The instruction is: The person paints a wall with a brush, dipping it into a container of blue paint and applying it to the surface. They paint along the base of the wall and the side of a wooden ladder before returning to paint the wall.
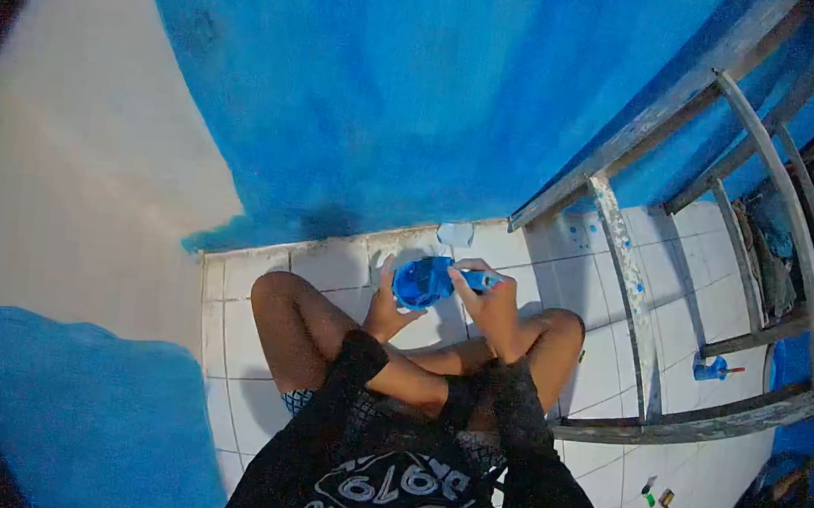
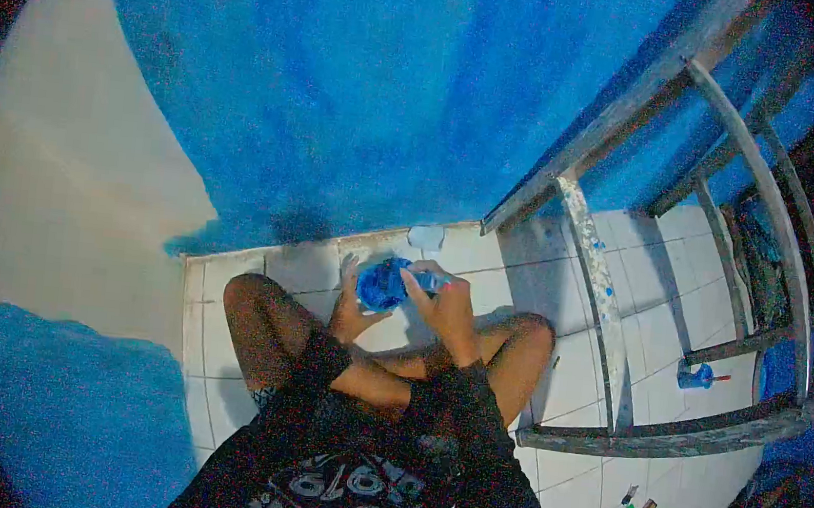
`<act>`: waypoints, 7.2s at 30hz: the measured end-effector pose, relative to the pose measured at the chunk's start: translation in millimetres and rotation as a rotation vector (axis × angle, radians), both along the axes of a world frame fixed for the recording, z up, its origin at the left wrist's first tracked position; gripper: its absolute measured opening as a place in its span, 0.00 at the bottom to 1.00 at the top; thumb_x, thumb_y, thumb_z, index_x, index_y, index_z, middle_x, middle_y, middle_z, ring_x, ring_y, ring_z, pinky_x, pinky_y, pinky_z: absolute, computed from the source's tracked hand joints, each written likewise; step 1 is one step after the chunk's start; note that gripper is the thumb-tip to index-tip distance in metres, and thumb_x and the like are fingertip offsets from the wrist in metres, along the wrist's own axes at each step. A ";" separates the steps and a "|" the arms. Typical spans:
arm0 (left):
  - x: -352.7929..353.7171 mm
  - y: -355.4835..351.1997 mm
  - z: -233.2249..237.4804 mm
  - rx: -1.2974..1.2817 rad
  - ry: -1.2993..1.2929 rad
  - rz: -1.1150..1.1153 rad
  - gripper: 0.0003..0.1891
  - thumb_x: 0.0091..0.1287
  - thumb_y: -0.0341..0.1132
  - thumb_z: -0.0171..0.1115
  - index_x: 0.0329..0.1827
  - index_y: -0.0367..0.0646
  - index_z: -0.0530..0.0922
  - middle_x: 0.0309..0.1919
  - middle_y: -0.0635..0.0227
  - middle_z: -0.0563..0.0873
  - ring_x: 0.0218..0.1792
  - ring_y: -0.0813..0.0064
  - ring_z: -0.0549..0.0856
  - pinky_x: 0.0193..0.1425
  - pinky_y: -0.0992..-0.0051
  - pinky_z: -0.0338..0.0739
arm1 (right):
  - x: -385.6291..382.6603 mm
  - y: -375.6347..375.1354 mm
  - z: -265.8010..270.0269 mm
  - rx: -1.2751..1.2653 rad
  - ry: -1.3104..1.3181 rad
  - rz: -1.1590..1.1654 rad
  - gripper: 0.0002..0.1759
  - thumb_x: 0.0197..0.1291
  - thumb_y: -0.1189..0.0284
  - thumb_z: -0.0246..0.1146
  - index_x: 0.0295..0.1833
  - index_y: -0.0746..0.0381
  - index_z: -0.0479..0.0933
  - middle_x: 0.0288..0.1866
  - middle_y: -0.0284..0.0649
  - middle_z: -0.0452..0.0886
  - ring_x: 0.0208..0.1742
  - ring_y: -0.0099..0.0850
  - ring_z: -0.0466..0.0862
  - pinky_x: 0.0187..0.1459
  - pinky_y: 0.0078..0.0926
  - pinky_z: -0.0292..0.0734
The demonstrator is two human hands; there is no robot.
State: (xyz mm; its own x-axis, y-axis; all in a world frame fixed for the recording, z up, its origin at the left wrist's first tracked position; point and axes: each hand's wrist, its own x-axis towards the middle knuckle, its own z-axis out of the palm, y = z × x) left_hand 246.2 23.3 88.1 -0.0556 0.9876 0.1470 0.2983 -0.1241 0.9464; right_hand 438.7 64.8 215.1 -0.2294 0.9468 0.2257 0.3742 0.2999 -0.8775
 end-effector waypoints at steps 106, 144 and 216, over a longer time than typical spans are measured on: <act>-10.7 7.6 -43.4 -0.004 0.024 -0.027 0.51 0.49 0.48 0.80 0.73 0.39 0.59 0.62 0.49 0.75 0.63 0.46 0.74 0.67 0.54 0.68 | 5.2 -24.5 -0.6 0.113 -0.182 0.188 0.11 0.57 0.75 0.71 0.46 0.62 0.85 0.41 0.43 0.88 0.40 0.34 0.87 0.42 0.27 0.80; -9.6 2.4 -33.9 -0.068 0.253 -0.051 0.49 0.52 0.47 0.77 0.73 0.39 0.60 0.57 0.48 0.79 0.58 0.45 0.77 0.64 0.52 0.70 | -10.0 -3.1 14.8 0.043 -0.474 0.341 0.11 0.60 0.71 0.68 0.47 0.64 0.82 0.39 0.50 0.86 0.37 0.46 0.87 0.40 0.32 0.79; -8.0 -0.8 -29.4 0.134 0.078 -0.044 0.49 0.47 0.52 0.81 0.67 0.34 0.65 0.57 0.48 0.80 0.60 0.52 0.80 0.62 0.59 0.75 | -16.9 -19.5 -40.9 0.296 0.080 -0.092 0.10 0.61 0.69 0.69 0.35 0.66 0.83 0.25 0.42 0.85 0.24 0.29 0.85 0.29 0.27 0.77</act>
